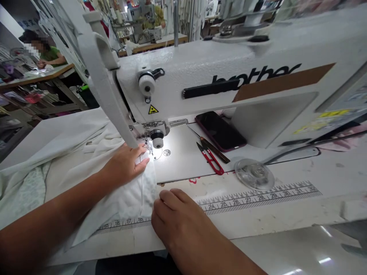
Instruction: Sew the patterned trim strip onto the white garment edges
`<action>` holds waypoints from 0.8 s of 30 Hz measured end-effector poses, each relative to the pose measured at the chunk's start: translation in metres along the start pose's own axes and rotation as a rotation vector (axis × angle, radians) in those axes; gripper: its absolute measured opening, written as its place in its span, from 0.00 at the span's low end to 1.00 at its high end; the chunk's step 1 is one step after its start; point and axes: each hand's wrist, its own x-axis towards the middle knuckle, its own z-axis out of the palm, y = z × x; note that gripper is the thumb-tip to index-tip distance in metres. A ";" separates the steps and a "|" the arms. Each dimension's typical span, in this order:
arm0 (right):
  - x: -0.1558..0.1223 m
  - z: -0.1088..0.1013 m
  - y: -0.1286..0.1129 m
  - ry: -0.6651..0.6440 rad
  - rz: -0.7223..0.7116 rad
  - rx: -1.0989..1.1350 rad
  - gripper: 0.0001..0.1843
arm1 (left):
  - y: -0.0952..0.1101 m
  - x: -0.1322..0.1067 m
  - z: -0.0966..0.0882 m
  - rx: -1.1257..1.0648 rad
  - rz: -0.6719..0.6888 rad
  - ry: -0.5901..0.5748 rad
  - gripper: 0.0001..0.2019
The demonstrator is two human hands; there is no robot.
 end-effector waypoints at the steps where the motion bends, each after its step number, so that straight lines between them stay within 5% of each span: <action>1: 0.000 0.001 -0.002 0.011 0.003 -0.013 0.05 | 0.001 -0.001 -0.001 0.000 0.008 0.005 0.09; 11: -0.014 0.012 -0.008 0.171 -0.024 -0.134 0.12 | 0.073 -0.065 -0.028 -0.151 0.116 -0.074 0.10; 19: -0.014 0.016 -0.010 0.218 0.104 0.076 0.14 | 0.071 -0.077 -0.022 -0.117 0.319 -0.072 0.04; 24: 0.000 0.011 -0.009 0.241 0.177 0.154 0.10 | 0.072 -0.079 -0.019 -0.090 0.398 0.027 0.06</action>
